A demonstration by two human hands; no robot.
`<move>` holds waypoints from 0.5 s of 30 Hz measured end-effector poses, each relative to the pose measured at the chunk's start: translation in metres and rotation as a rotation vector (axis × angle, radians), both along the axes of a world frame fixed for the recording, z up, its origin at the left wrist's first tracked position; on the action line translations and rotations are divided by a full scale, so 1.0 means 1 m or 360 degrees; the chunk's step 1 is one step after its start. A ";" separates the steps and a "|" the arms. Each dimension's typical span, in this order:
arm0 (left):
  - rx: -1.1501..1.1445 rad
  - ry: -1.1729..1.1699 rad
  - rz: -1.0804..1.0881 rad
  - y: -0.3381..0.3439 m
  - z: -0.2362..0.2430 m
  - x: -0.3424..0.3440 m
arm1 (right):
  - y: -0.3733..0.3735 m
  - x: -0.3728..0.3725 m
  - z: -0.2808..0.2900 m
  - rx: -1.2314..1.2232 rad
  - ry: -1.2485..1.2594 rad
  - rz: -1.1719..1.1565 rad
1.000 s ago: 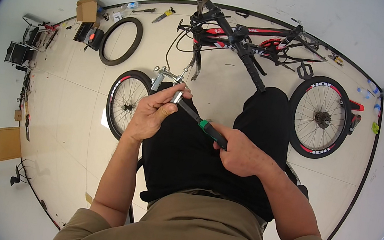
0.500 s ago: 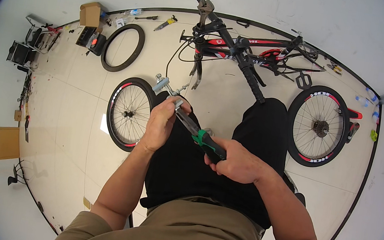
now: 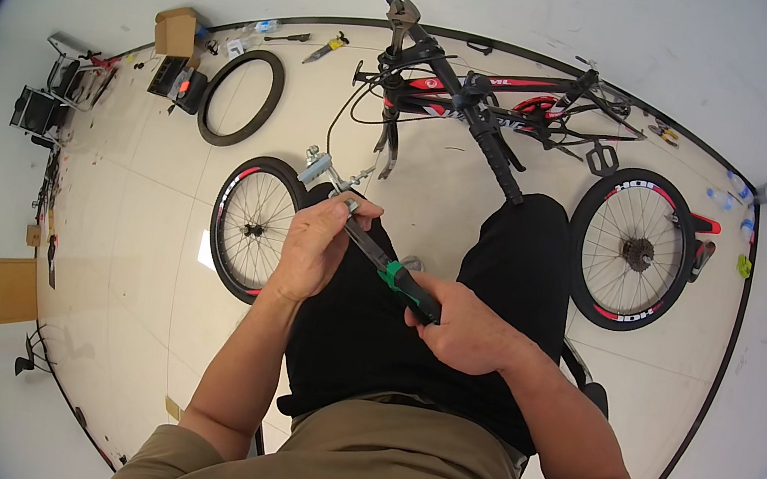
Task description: The person sits on the floor and uses pliers to manipulate a small metal bicycle component, repeatedly squeezing and adjusting it. The bicycle frame and wheels are visible nearby on the tiled floor.
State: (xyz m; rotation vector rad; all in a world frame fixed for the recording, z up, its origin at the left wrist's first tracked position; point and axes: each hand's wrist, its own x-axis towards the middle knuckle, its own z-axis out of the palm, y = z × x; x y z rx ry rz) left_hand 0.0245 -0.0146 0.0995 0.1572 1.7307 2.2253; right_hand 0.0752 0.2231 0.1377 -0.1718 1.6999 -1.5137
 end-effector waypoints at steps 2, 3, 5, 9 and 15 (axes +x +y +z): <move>-0.0031 -0.0009 0.0008 -0.001 -0.002 0.000 | 0.000 0.000 0.003 0.0060 0.0029 0.0022; -0.0055 -0.0020 0.0024 -0.002 -0.003 0.000 | -0.001 0.000 0.003 0.0085 0.0078 0.0009; -0.0139 -0.0052 0.0056 0.000 -0.005 -0.001 | -0.001 0.000 0.002 0.0142 0.0173 -0.0023; -0.0435 -0.0103 0.0139 0.009 -0.004 0.001 | -0.004 0.013 -0.023 0.0664 0.0986 -0.0155; -0.0366 -0.0252 0.0186 0.008 -0.011 0.000 | -0.006 0.016 -0.026 0.1051 0.1363 -0.0137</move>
